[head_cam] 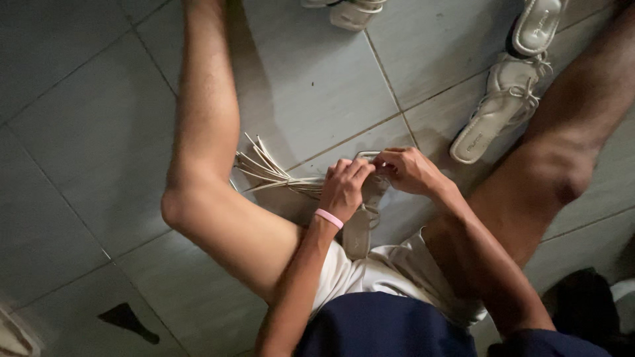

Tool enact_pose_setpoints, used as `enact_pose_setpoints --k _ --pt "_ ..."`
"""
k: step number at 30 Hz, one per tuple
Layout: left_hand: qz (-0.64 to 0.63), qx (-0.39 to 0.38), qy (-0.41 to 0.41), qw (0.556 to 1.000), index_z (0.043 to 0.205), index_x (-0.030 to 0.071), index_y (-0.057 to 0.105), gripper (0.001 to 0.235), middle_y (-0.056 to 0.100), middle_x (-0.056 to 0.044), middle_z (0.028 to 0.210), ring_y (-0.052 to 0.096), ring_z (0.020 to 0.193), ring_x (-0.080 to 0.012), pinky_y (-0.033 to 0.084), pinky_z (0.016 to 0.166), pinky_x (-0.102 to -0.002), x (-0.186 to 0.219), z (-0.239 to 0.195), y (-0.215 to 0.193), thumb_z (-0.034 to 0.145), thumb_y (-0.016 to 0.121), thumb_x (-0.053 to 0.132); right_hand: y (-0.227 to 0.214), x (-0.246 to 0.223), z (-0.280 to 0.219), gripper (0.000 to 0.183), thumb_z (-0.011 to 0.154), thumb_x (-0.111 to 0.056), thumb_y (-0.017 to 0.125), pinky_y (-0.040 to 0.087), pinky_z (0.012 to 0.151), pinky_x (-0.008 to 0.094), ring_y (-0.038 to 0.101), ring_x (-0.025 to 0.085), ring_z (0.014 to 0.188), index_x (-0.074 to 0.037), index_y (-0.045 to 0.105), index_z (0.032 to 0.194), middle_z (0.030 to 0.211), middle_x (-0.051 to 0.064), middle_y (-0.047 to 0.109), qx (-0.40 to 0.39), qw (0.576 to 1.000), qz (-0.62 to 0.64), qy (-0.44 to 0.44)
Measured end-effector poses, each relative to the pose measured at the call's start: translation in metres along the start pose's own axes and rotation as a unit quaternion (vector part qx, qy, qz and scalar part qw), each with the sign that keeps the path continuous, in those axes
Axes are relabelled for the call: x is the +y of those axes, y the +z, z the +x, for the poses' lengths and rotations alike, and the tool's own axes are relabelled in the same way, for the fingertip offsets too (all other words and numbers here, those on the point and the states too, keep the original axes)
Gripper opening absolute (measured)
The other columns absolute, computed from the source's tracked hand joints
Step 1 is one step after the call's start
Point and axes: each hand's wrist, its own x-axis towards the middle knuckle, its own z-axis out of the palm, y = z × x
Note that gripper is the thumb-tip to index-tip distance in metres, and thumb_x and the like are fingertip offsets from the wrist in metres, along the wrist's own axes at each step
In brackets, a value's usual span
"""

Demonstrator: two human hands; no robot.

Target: The person sits on a tiled floor and ties the straps of a white sandal using a bundle of white cords. They repeatedly wrap and knot the cords around the sandal's upper, then place the finished sandal aside and pick up another to repeat the process.

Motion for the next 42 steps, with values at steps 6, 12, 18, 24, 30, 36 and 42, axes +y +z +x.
enact_pose_setpoints --k 6,12,18,24,30,36,42 --pt "0.042 -0.008 0.024 0.999 0.119 0.013 0.067 0.036 0.063 -0.001 0.121 0.057 0.11 -0.0268 0.045 0.099 -0.044 0.002 0.002 -0.001 0.087 0.057 0.001 0.001 0.006 -0.001 0.014 0.086 -0.004 0.07 0.055 0.07 0.044 0.07 0.036 0.08 0.0 0.071 0.099 0.09 0.017 0.072 0.001 1.0 0.026 -0.005" --pt "-0.044 0.049 -0.005 0.998 0.115 0.014 0.07 0.037 0.065 -0.002 0.123 0.06 0.109 -0.0274 0.053 0.096 -0.04 0.001 0.001 -0.008 0.084 0.062 -0.005 0.002 0.005 -0.004 0.011 0.089 -0.004 0.074 0.057 0.07 0.041 0.073 0.03 0.079 -0.001 0.072 0.1 0.091 0.014 0.074 0.008 1.0 0.018 0.011" --pt "-0.195 0.07 -0.201 0.957 0.11 0.009 0.071 0.019 0.068 -0.006 0.111 0.068 0.089 -0.024 0.057 0.079 -0.035 -0.007 -0.009 -0.014 0.093 0.076 0.017 0.004 -0.014 -0.037 0.026 0.09 0.001 0.072 0.064 0.077 0.033 0.077 0.022 0.093 -0.002 0.071 0.116 0.112 0.012 0.074 0.135 0.98 0.105 0.098" --pt "-0.18 0.041 -0.188 0.965 0.108 0.012 0.077 0.024 0.069 -0.005 0.104 0.067 0.08 -0.0171 0.055 0.072 -0.032 -0.007 -0.005 -0.009 0.086 0.083 0.019 0.008 -0.024 -0.036 0.023 0.09 -0.003 0.076 0.06 0.073 0.038 0.074 0.029 0.087 -0.006 0.076 0.113 0.106 0.013 0.075 0.114 0.991 -0.008 0.068" --pt "-0.236 -0.006 -0.228 0.945 0.105 0.011 0.079 0.024 0.066 -0.005 0.1 0.059 0.068 -0.014 0.053 0.066 -0.029 -0.017 -0.001 0.001 0.082 0.084 0.019 0.012 -0.021 -0.026 0.024 0.084 -0.004 0.076 0.059 0.079 0.039 0.073 0.032 0.093 -0.007 0.076 0.107 0.104 0.014 0.075 0.12 0.993 -0.014 -0.012" --pt "-0.38 0.053 -0.266 0.884 0.098 0.008 0.078 0.017 0.073 -0.003 0.093 0.065 0.075 -0.0078 0.054 0.07 -0.025 -0.025 -0.003 0.019 0.09 0.083 0.022 0.019 -0.015 -0.026 0.01 0.093 -0.005 0.074 0.059 0.076 0.037 0.075 0.029 0.087 -0.006 0.074 0.103 0.097 0.012 0.075 0.085 0.988 0.025 0.126" --pt "-0.357 0.036 -0.306 0.882 0.089 0.004 0.08 0.016 0.075 -0.002 0.082 0.069 0.071 -0.0091 0.055 0.068 -0.025 -0.031 0.004 0.018 0.082 0.086 0.017 0.026 -0.031 -0.025 0.025 0.088 -0.006 0.077 0.057 0.085 0.04 0.073 0.033 0.099 -0.004 0.075 0.112 0.111 0.014 0.075 0.15 0.989 0.005 0.016"
